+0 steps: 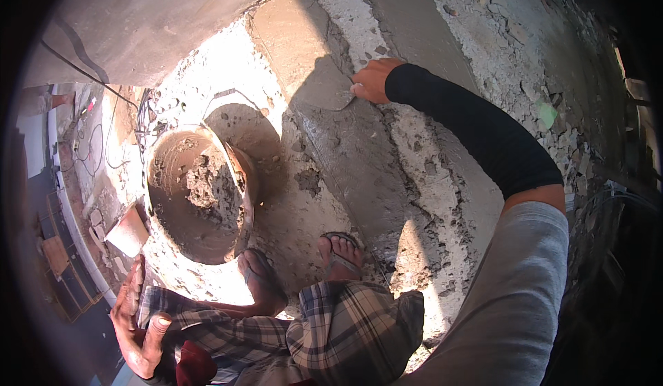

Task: The person scoops wet cement from a bucket using a trowel and applies it to a floor trench. They spread and smooth the cement along the trench, then use a long straight edge to level the surface.

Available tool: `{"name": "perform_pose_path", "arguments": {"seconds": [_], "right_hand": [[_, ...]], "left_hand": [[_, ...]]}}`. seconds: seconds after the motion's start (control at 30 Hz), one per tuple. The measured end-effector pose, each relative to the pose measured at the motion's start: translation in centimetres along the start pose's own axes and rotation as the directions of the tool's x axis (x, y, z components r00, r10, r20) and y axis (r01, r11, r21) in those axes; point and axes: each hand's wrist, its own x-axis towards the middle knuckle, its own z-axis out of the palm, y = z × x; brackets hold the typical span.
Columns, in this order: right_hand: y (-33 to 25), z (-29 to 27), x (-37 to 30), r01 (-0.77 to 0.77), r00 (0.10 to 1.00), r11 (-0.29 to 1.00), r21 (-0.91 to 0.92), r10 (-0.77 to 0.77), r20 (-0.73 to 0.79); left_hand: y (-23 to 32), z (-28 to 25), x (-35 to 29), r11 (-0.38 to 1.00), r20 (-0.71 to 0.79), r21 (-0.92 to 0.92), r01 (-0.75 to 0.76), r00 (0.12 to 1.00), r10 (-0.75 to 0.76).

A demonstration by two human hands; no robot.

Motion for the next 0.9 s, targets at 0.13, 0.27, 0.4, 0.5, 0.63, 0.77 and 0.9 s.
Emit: {"name": "perform_pose_path", "arguments": {"seconds": [0.13,0.27,0.4,0.5,0.63,0.77,0.9], "right_hand": [[-1.1,3.1,-7.0,0.016,0.997,1.0,-0.003,-0.016,0.069],[-1.1,8.2,-12.6,0.125,0.991,0.991,-0.042,-0.123,0.046],[1.3,9.9,-13.8,0.438,0.899,0.873,-0.212,-0.429,0.092],[3.3,8.1,-8.8,0.319,0.887,0.897,-0.305,-0.396,-0.237],[5.3,1.6,0.4,0.004,0.934,0.93,-0.366,-0.134,-0.331],[4.9,-3.2,8.4,-0.244,0.869,0.961,-0.129,0.157,-0.469],[1.4,-4.0,10.7,-0.342,0.847,0.918,0.2,0.393,-0.357]], "left_hand": [[-1.0,-0.3,0.5,0.99,0.055,0.081,-0.112,0.993,0.107],[-0.8,-0.1,-0.1,0.958,0.088,0.229,-0.171,0.984,0.155],[-0.3,0.5,0.1,0.69,0.131,0.611,-0.389,0.908,0.397],[-0.6,0.6,-0.5,0.878,0.113,0.337,-0.34,0.94,0.32],[1.6,0.4,-0.1,0.981,0.084,0.166,-0.1,0.993,0.087],[1.1,0.1,-0.4,0.963,0.124,0.246,-0.108,0.989,0.079],[0.9,0.2,-0.5,0.966,0.153,0.202,-0.161,0.98,0.131]]}}
